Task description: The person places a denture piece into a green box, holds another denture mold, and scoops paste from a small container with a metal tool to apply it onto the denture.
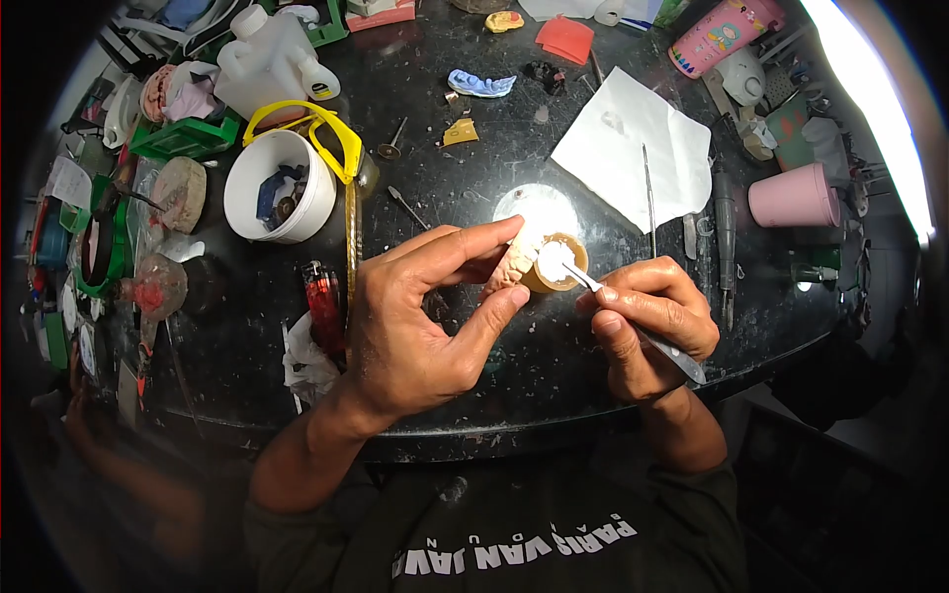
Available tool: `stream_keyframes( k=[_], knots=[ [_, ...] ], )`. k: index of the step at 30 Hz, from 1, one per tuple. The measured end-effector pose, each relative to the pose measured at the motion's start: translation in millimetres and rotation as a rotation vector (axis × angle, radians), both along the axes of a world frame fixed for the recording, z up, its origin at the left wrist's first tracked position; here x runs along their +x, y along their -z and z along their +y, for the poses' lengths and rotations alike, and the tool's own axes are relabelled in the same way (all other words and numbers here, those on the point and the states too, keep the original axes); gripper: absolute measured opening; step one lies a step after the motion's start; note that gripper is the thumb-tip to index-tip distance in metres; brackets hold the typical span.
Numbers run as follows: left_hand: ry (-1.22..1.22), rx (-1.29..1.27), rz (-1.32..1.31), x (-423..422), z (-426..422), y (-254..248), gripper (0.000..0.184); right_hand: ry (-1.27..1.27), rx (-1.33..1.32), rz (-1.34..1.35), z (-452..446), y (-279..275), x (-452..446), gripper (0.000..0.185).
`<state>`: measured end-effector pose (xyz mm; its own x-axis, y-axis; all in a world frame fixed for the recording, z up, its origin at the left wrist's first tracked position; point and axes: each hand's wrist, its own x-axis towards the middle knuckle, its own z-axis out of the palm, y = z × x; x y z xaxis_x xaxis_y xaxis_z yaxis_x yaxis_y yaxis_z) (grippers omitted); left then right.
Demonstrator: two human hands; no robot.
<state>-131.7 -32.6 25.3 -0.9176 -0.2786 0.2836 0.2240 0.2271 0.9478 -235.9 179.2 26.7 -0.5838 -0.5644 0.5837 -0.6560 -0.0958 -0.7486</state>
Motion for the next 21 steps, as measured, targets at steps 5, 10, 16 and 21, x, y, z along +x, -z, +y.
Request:
stream_keyframes(
  k=[5, 10, 16, 21],
  knots=[
    [-0.002, 0.006, -0.001, -0.1, 0.1, 0.8, 0.046, -0.017, 0.012, 0.009, -2.1, -2.9, -0.3, 0.024],
    [-0.004, 0.005, 0.003, -0.2, 0.6, 1.2, 0.045, -0.012, 0.015, 0.012, -2.2, -3.3, 0.0, 0.025],
    [0.002, 0.01, -0.008, -0.3, 0.7, -1.0, 0.046, -0.025, 0.019, 0.02, -2.3, -3.4, 0.0, 0.025],
    [0.002, 0.002, -0.006, -0.1, 0.4, -0.6, 0.046, -0.03, 0.034, 0.036, -2.4, -5.6, -0.1, 0.025]
  ],
)
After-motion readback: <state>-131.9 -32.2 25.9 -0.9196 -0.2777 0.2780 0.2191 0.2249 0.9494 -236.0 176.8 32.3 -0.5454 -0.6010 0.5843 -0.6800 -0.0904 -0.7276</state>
